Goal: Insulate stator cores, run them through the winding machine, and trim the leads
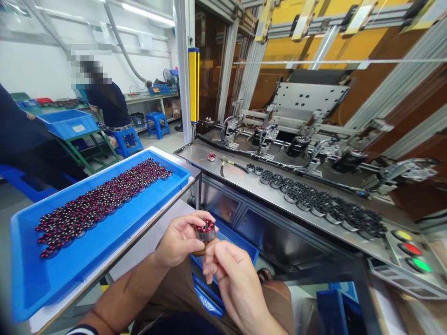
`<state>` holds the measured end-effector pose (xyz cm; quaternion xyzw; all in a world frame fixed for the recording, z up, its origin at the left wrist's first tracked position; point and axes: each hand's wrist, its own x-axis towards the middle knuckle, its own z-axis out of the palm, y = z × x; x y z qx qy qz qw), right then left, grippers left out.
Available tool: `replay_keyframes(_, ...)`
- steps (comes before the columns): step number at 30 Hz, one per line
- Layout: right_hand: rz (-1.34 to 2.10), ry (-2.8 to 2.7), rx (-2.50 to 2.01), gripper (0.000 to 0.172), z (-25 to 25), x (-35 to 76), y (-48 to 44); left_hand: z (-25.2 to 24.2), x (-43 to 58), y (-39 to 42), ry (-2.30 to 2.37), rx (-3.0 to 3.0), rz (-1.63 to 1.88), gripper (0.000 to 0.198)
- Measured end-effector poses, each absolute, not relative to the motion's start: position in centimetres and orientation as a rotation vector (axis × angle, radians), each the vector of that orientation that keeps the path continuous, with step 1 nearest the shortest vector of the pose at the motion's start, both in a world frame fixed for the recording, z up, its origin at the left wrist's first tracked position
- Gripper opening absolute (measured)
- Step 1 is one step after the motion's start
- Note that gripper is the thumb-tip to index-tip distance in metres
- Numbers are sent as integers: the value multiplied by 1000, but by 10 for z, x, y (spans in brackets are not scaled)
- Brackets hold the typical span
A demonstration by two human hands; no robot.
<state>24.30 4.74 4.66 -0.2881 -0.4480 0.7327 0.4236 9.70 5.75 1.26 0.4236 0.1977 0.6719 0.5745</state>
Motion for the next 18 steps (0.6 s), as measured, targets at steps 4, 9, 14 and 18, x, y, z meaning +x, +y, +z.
replay_keyframes(4, 1882, -1093, -627, 45, 45, 246, 50, 17, 95, 57, 495, 1116, 1529, 26)
replay_keyframes(9, 1867, -1130, -514, 36, 42, 244, 47, 21, 92, 56, 506, 1409, 1483, 25)
replay_keyframes(14, 1472, -1381, -612, 31, 33, 261, 49, 26, 86, 47, 799, 1501, 1531, 74)
replay_keyframes(18, 605, -1752, -638, 33, 23, 279, 54, 32, 92, 38, 940, 1408, 1299, 59)
